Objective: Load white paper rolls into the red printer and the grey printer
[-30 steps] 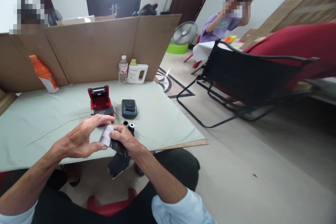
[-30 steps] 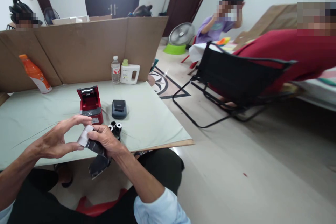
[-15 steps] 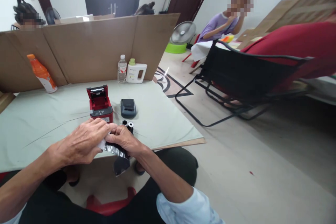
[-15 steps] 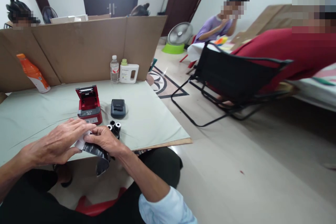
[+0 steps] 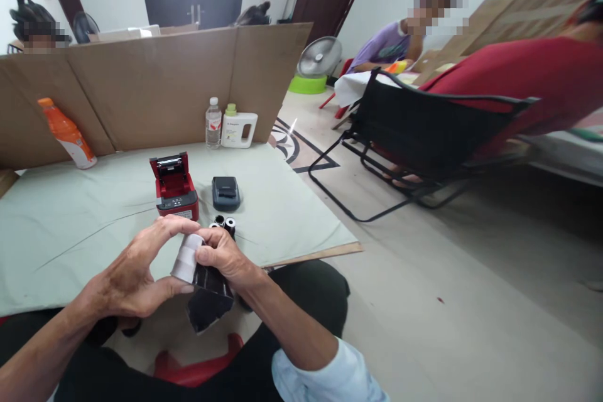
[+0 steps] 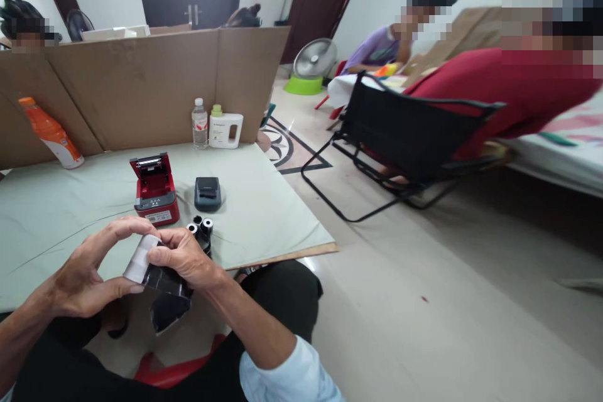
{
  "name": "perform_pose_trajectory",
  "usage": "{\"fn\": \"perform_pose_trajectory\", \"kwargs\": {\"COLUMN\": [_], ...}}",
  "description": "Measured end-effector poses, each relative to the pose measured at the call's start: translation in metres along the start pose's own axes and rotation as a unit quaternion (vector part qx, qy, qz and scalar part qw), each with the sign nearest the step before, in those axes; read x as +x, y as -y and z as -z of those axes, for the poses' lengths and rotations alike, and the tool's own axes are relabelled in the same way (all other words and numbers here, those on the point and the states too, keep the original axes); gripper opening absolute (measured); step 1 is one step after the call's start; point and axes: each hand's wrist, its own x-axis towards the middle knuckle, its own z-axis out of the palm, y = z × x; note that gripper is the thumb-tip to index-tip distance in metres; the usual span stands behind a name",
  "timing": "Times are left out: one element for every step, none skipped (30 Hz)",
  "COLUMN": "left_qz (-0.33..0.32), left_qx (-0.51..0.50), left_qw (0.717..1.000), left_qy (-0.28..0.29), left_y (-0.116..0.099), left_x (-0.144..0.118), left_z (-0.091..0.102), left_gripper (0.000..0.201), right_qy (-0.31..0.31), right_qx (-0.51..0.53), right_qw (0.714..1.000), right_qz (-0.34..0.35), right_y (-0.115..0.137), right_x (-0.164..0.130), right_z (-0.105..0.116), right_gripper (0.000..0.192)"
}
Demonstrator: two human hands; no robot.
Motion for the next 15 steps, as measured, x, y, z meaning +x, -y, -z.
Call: {"fn": "perform_pose_trajectory", "kwargs": {"left_qz": [0.008, 0.017, 0.024, 0.030, 0.032, 0.030, 0.027, 0.027, 0.028, 0.030, 0.033, 0.035, 0.034, 0.032, 0.029], "left_qx": [-0.012, -0.024, -0.034, -0.040, -0.040, -0.032, -0.016, 0.007, 0.032, 0.059, 0.083, 0.104, 0.121, 0.136, 0.149], "left_qw": [1.000, 1.000, 0.999, 0.999, 0.999, 0.999, 0.999, 0.998, 0.997, 0.994, 0.991, 0.987, 0.984, 0.981, 0.979], "left_qy": [-0.007, -0.009, -0.009, -0.010, -0.014, -0.021, -0.032, -0.048, -0.067, -0.085, -0.102, -0.116, -0.126, -0.132, -0.137], "left_y": [0.001, 0.002, 0.005, 0.008, 0.011, 0.015, 0.019, 0.023, 0.026, 0.028, 0.031, 0.033, 0.035, 0.038, 0.041], "left_x": [-0.001, -0.002, -0.002, -0.003, -0.004, -0.005, -0.007, -0.008, -0.011, -0.013, -0.015, -0.017, -0.019, -0.020, -0.021], "left_z": [-0.001, -0.001, -0.002, -0.003, -0.005, -0.007, -0.010, -0.014, -0.017, -0.021, -0.024, -0.028, -0.031, -0.033, -0.035], "left_gripper": [0.065, 0.066, 0.067, 0.067, 0.065, 0.061, 0.055, 0.047, 0.039, 0.033, 0.029, 0.027, 0.027, 0.029, 0.030], "right_qy": [0.002, 0.001, -0.005, -0.015, -0.031, -0.053, -0.080, -0.106, -0.130, -0.151, -0.168, -0.180, -0.190, -0.197, -0.203], "right_qx": [0.007, 0.016, 0.025, 0.033, 0.040, 0.045, 0.049, 0.052, 0.053, 0.055, 0.057, 0.058, 0.059, 0.060, 0.062], "right_qw": [1.000, 1.000, 1.000, 0.999, 0.999, 0.998, 0.996, 0.993, 0.990, 0.987, 0.984, 0.982, 0.980, 0.978, 0.977], "right_qz": [0.002, 0.003, 0.003, 0.001, -0.001, -0.002, -0.002, 0.000, 0.003, 0.007, 0.011, 0.013, 0.014, 0.016, 0.017], "right_y": [-0.001, -0.002, -0.004, -0.007, -0.010, -0.013, -0.017, -0.021, -0.025, -0.029, -0.032, -0.035, -0.038, -0.040, -0.042], "right_x": [-0.001, -0.001, 0.000, 0.001, 0.002, 0.004, 0.007, 0.009, 0.012, 0.015, 0.018, 0.021, 0.024, 0.027, 0.030], "right_z": [-0.001, -0.001, -0.001, -0.001, 0.000, 0.001, 0.003, 0.004, 0.005, 0.006, 0.006, 0.005, 0.005, 0.004, 0.003], "right_gripper": [0.055, 0.055, 0.054, 0.054, 0.054, 0.055, 0.055, 0.055, 0.055, 0.054, 0.053, 0.052, 0.052, 0.052, 0.052]}}
